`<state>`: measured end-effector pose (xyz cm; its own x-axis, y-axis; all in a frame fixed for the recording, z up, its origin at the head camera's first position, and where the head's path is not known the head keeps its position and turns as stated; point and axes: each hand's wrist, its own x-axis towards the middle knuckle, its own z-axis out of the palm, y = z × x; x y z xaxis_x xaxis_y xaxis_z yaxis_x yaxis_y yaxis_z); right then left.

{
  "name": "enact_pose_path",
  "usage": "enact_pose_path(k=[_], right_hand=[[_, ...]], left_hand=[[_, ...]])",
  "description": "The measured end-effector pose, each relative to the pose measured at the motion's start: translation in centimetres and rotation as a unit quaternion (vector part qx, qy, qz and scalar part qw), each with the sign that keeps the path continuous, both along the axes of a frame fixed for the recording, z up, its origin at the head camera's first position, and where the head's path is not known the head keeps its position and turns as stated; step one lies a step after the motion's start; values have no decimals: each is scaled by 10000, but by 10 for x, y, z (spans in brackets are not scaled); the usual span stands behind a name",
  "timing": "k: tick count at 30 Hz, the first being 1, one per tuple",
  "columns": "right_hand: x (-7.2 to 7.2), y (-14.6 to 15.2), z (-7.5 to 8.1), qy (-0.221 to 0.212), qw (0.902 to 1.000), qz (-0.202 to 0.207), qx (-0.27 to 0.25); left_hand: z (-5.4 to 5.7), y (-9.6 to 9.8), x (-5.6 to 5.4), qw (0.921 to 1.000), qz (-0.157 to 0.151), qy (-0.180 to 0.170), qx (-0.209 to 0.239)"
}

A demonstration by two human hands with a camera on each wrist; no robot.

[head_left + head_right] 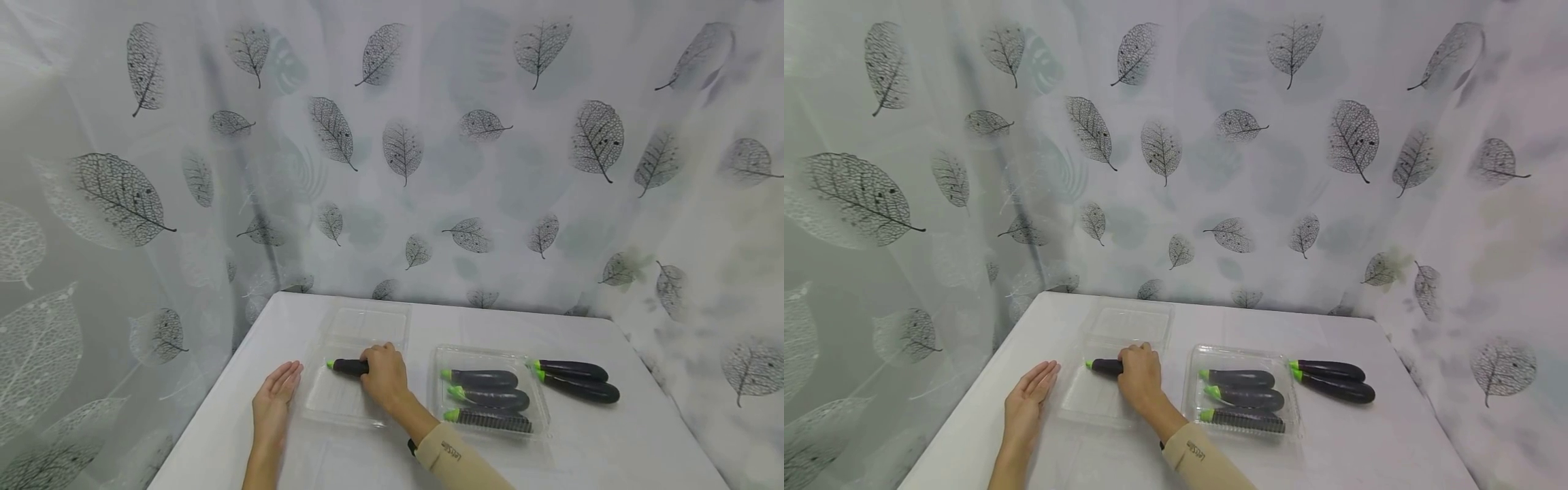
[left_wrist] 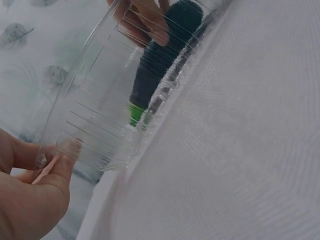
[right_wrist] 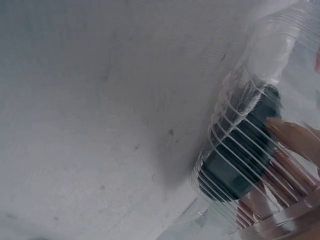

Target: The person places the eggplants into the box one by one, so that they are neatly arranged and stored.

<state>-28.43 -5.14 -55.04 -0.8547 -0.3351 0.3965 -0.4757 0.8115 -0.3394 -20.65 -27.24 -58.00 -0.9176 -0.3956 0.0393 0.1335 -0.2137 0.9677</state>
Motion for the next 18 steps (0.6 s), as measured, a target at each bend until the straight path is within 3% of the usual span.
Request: enact_pose_path(k=[9,18], right_hand=[[-1,1,-1,67,10000,-40,-5],[4,2,13,180,9994,106,-268]], left_hand=[[0,-1,0,9999,-28,-103,1],[1,0,0,9999,-14,-121,20]])
